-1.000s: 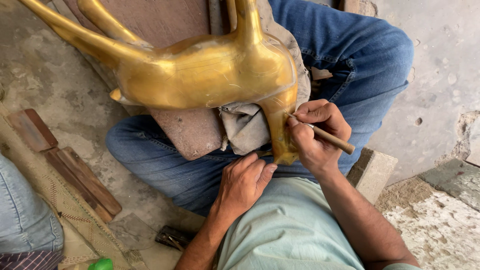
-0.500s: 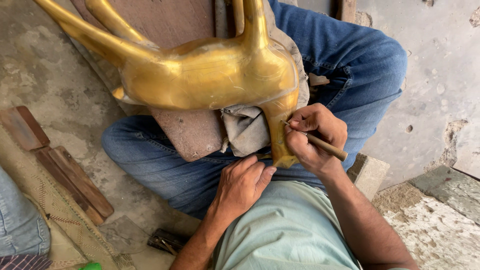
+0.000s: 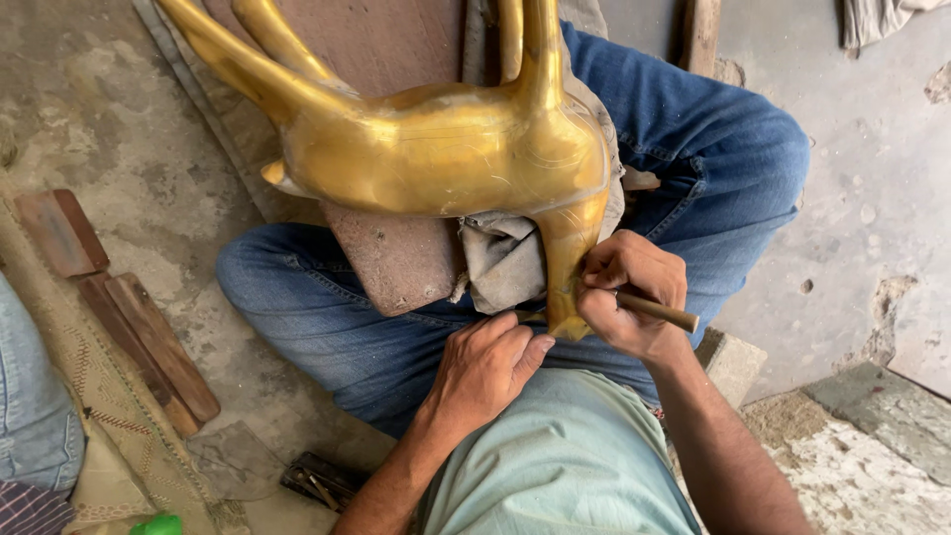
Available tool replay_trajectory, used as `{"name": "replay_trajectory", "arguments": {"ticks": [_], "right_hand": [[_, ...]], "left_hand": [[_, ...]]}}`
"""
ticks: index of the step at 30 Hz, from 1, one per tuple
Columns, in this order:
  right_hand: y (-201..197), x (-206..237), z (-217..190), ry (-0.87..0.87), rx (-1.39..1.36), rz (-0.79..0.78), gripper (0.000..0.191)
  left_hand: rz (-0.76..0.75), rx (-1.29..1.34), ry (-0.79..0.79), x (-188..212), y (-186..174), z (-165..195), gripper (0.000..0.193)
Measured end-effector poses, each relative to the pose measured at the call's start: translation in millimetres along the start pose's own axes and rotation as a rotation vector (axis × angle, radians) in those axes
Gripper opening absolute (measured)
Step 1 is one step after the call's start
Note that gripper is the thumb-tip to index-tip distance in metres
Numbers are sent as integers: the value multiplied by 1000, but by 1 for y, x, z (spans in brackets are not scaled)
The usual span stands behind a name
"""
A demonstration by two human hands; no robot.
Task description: The person sits on the floor with a brass deer figurine resting on a wooden board on their lap and engraves decorative patterns into its body using a small chisel, repositioning and turning the figurine to work different areas. They then cover the figurine with a cloth and tie it with rope.
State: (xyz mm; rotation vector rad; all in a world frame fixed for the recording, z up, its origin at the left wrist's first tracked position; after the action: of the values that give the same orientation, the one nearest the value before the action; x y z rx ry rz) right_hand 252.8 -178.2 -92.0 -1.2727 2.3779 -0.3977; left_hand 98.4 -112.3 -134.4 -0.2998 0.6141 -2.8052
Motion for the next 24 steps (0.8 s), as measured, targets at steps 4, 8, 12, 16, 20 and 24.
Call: {"name": "replay_trajectory", "arguments": {"ticks": [4,8,12,16,20,24], "right_hand": [[2,8,10,5,-33,-8,14],[-1,24,40,235,-281,59,11],[-5,32,58,365,-468,163,11],[-24,27,56,387,-394,233,8],[-50,18,45,350,-331,285,7],[-66,10,40,333,-281,306,8]], "left_hand": [[-8,-7,-28,0,0,-3,39],[5,-15,-17,1,-3,-3,40],[16,-10,-39,3,-7,-4,42],[41,-15,-54,7,-13,-3,43],[93,-5,-58,19,-27,0,41],[139,-24,-91,35,-47,1,41]]}}
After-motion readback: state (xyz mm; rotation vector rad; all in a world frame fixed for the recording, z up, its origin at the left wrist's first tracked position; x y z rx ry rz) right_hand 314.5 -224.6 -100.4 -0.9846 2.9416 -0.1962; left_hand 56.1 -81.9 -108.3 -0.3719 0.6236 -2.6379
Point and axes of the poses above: each hand's wrist, its own x-axis away from the middle knuckle, its own y-axis out of the palm, z = x × y, the point moved 9 cm from there along -x, towards the middle knuckle, and after that the axes turned 5 degrees about -z, right-handed, at the moved point
